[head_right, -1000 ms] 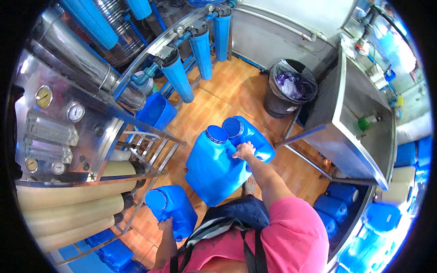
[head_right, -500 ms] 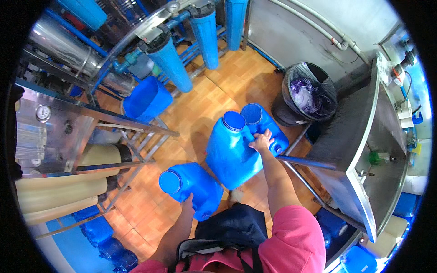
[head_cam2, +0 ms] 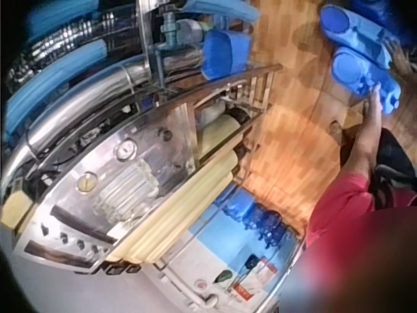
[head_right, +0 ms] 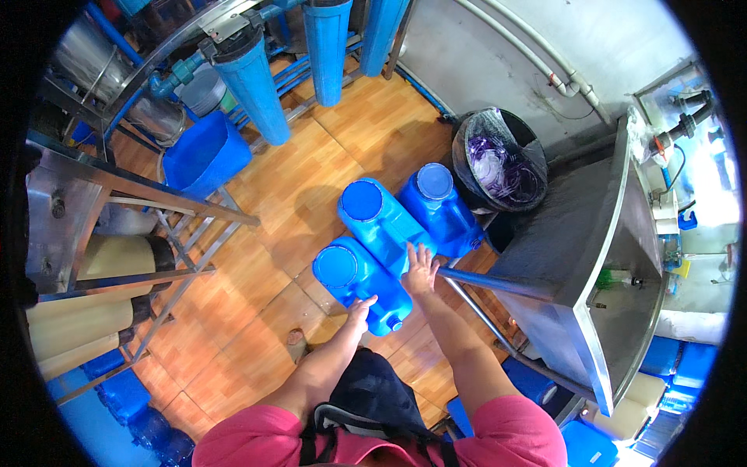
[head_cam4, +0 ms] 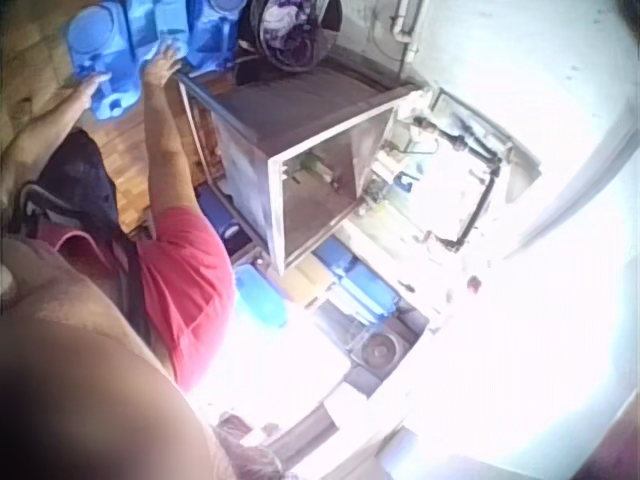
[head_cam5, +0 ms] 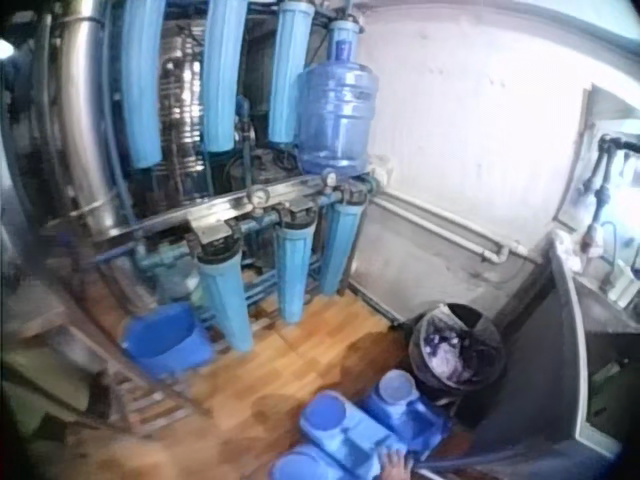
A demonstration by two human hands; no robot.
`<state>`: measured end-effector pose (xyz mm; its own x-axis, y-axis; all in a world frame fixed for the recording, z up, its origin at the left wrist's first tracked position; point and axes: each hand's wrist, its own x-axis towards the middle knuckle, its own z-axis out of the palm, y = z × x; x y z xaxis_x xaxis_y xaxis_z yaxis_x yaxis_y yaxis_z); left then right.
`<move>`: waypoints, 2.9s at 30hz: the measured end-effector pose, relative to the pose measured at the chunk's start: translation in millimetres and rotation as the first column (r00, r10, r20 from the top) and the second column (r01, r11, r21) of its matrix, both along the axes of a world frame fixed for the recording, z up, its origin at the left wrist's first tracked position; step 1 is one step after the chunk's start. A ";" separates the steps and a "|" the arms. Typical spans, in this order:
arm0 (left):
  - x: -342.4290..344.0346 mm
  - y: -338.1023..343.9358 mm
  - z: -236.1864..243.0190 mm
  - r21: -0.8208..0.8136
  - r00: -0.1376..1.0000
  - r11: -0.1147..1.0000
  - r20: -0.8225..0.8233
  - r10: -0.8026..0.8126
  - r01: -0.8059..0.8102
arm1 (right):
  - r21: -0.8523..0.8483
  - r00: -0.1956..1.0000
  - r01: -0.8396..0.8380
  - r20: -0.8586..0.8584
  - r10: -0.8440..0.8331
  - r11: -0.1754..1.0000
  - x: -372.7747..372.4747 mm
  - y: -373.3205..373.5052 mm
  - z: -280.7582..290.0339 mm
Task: The person moves several large blue water containers to a stainless steel sink, rinses them with water, and scrubs the interior and exterior with a brush. The person handles multiple containers one at a time, placing them in the sink, cleaning them, and setting them aside.
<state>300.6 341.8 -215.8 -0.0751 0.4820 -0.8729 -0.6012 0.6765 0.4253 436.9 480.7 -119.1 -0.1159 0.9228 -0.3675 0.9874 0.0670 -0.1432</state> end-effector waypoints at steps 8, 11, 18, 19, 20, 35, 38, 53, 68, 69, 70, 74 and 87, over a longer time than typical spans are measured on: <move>-16.1 9.3 9.2 -0.212 0.980 0.958 -0.010 -0.198 0.192 | -0.023 0.988 0.018 -0.152 -0.022 1.000 -0.6 60.4 -7.2; -17.3 3.0 1.3 -0.196 0.968 0.948 0.018 -0.252 0.251 | -0.352 0.999 0.050 0.001 -0.053 0.934 0.8 75.7 -20.0; -10.2 -8.5 -29.0 -0.237 0.891 0.869 -0.028 -0.453 0.434 | -0.234 0.997 -0.056 -0.066 0.041 0.971 56.3 30.4 -30.1; -8.2 -7.2 -28.4 -0.230 0.886 0.866 -0.034 -0.463 0.444 | -0.303 0.997 -0.042 -0.073 0.021 0.952 62.3 25.1 -28.9; -7.0 -6.7 -25.6 -0.248 0.873 0.853 -0.051 -0.485 0.459 | -0.352 1.000 0.021 -0.001 -0.023 0.936 64.7 20.3 -27.5; -189.4 -122.8 112.8 -0.110 0.379 0.666 -0.749 -0.543 0.738 | -0.438 0.925 -0.375 -0.231 0.301 0.817 -42.5 -152.3 1.9; -258.5 -230.7 150.5 -0.238 0.459 0.902 -0.797 -0.393 0.360 | -0.618 0.699 -0.662 -0.306 0.646 0.424 -37.5 -175.6 -4.2; -276.9 -810.4 149.0 -0.751 0.782 0.637 -0.287 -0.553 0.175 | -0.442 0.948 -0.318 -0.150 0.281 0.839 -247.5 -218.4 70.8; -457.6 -898.6 210.5 -0.215 0.610 0.725 -0.716 0.339 -0.654 | -0.644 0.476 -0.682 -0.030 0.879 0.347 -602.4 -364.0 69.5; -461.8 -916.9 211.2 -0.315 0.667 0.717 -0.693 0.274 -0.622 | -0.672 0.478 -0.661 -0.036 0.878 0.333 -632.5 -367.9 56.3; -464.9 -936.6 212.0 -0.419 0.729 0.701 -0.651 0.212 -0.577 | -0.659 0.493 -0.676 -0.073 0.867 0.329 -664.9 -372.4 41.3; -445.2 -978.4 204.3 -0.652 0.847 0.638 -0.532 0.001 -0.410 | -0.217 -0.380 -0.889 -0.141 0.914 -0.403 -804.0 -407.9 -15.6; -496.6 -1000.9 138.7 -0.529 0.703 0.464 -0.504 0.501 -0.710 | -0.305 -0.376 -0.802 -0.410 0.831 -0.513 -1066.1 -760.0 115.8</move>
